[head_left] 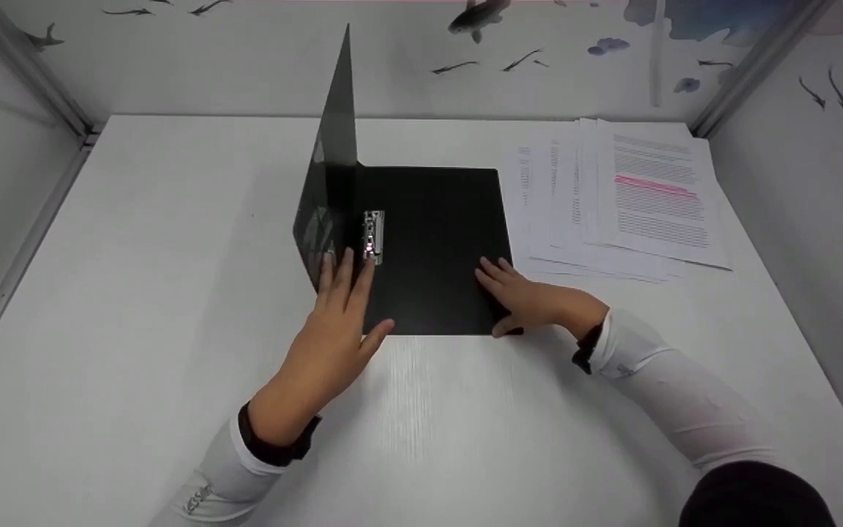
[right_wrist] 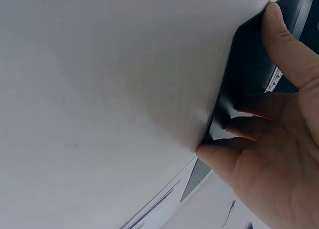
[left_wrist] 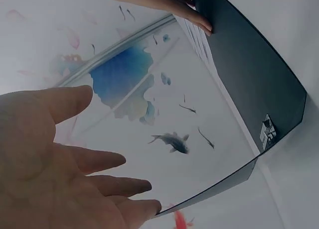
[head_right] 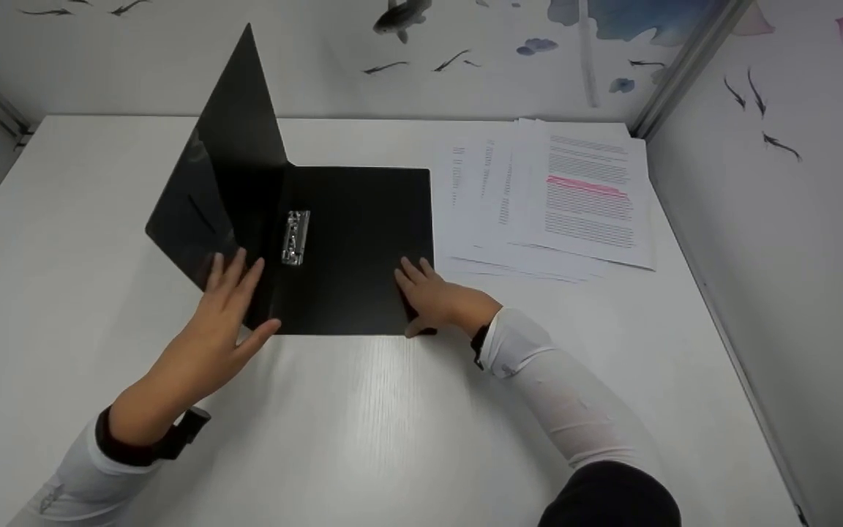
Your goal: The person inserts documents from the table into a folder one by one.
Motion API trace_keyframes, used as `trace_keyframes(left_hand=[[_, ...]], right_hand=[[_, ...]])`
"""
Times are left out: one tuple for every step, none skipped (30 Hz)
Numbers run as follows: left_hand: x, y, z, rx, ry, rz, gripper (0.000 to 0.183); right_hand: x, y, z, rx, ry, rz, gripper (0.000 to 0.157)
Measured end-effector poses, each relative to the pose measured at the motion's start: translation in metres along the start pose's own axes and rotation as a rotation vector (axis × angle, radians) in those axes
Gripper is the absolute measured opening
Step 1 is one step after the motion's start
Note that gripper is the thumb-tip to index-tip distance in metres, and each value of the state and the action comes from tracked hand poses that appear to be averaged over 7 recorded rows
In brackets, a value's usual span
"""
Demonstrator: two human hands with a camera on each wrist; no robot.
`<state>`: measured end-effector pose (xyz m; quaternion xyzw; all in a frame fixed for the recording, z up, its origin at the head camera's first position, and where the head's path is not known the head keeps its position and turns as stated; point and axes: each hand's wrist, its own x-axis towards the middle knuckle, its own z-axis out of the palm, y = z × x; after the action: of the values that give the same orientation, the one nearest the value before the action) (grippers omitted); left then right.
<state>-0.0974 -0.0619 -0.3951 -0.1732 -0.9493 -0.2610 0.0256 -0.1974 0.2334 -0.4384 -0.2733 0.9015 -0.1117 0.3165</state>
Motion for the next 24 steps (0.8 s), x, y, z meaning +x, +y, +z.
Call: trace_keyframes(left_hand=[[0.001, -0.001, -0.001, 0.038, 0.014, 0.029, 0.072], [0.003, -0.003, -0.002, 0.073, 0.023, 0.052, 0.070], [0.004, -0.004, -0.002, 0.107, 0.030, 0.068, 0.069], [0.006, -0.006, -0.003, 0.132, 0.032, 0.078, 0.067], [0.008, -0.008, -0.004, 0.149, 0.029, 0.084, 0.066], [0.009, -0.010, -0.006, 0.162, 0.018, 0.080, 0.065], [0.011, -0.011, -0.007, 0.173, 0.010, 0.074, 0.064], [0.012, -0.014, -0.008, 0.187, 0.000, 0.065, 0.064], [0.014, -0.016, -0.009, 0.201, -0.008, 0.055, 0.064], [0.015, -0.019, -0.011, 0.213, -0.015, 0.045, 0.063], [0.017, -0.022, -0.012, 0.228, -0.021, 0.036, 0.064], [0.018, -0.026, -0.013, 0.245, -0.028, 0.026, 0.064], [0.019, -0.029, -0.014, 0.259, -0.034, 0.019, 0.064], [0.020, -0.033, -0.015, 0.274, -0.039, 0.014, 0.064], [0.021, -0.037, -0.016, 0.288, -0.038, 0.012, 0.064], [0.021, -0.041, -0.017, 0.301, -0.044, 0.006, 0.065], [0.022, -0.044, -0.018, 0.312, -0.059, -0.002, 0.065], [0.023, -0.048, -0.019, 0.322, -0.073, -0.012, 0.066], [0.023, -0.052, -0.020, 0.327, -0.088, -0.024, 0.066], [0.023, -0.055, -0.021, 0.332, -0.107, -0.038, 0.066], [0.024, -0.059, -0.022, 0.336, -0.130, -0.055, 0.067], [0.024, -0.063, -0.023, 0.340, -0.161, -0.077, 0.067], [0.024, -0.067, -0.023, 0.337, -0.191, -0.096, 0.068], [0.023, -0.072, -0.023, 0.333, -0.212, -0.111, 0.069]], right_hand=[[0.000, 0.000, 0.000, 0.000, 0.001, -0.003, 0.097], [0.000, 0.001, 0.000, 0.002, 0.003, -0.008, 0.097], [-0.001, 0.001, 0.000, 0.003, 0.005, -0.011, 0.097], [-0.001, 0.001, 0.000, 0.003, 0.006, -0.013, 0.097], [-0.001, 0.002, 0.001, -0.001, 0.006, -0.016, 0.097], [-0.001, 0.002, 0.001, -0.001, 0.005, -0.017, 0.097], [-0.001, 0.002, 0.000, -0.002, 0.004, -0.016, 0.097], [-0.002, 0.002, 0.000, -0.003, 0.003, -0.015, 0.097], [-0.002, 0.002, 0.000, -0.005, 0.002, -0.013, 0.097], [-0.002, 0.002, 0.000, -0.008, -0.001, -0.010, 0.097], [-0.002, 0.002, 0.000, -0.009, -0.002, -0.011, 0.097], [-0.002, 0.002, -0.001, -0.011, 0.000, -0.013, 0.096], [-0.003, 0.002, -0.001, -0.014, 0.001, -0.012, 0.096], [-0.003, 0.001, -0.001, -0.019, 0.000, -0.010, 0.096], [-0.004, 0.001, -0.002, -0.022, -0.001, -0.008, 0.096], [-0.004, 0.001, -0.002, -0.025, -0.002, -0.007, 0.095], [-0.005, 0.001, -0.003, -0.029, -0.003, -0.006, 0.095], [-0.006, 0.001, -0.003, -0.031, -0.005, -0.004, 0.095], [-0.006, 0.001, -0.004, -0.031, -0.008, -0.001, 0.095], [-0.006, 0.001, -0.004, -0.032, -0.012, 0.002, 0.095], [-0.007, 0.001, -0.004, -0.029, -0.015, 0.004, 0.096], [-0.007, 0.002, -0.004, -0.028, -0.019, 0.007, 0.096], [-0.006, 0.002, -0.004, -0.026, -0.021, 0.008, 0.096], [-0.006, 0.002, -0.004, -0.025, -0.023, 0.011, 0.096]])
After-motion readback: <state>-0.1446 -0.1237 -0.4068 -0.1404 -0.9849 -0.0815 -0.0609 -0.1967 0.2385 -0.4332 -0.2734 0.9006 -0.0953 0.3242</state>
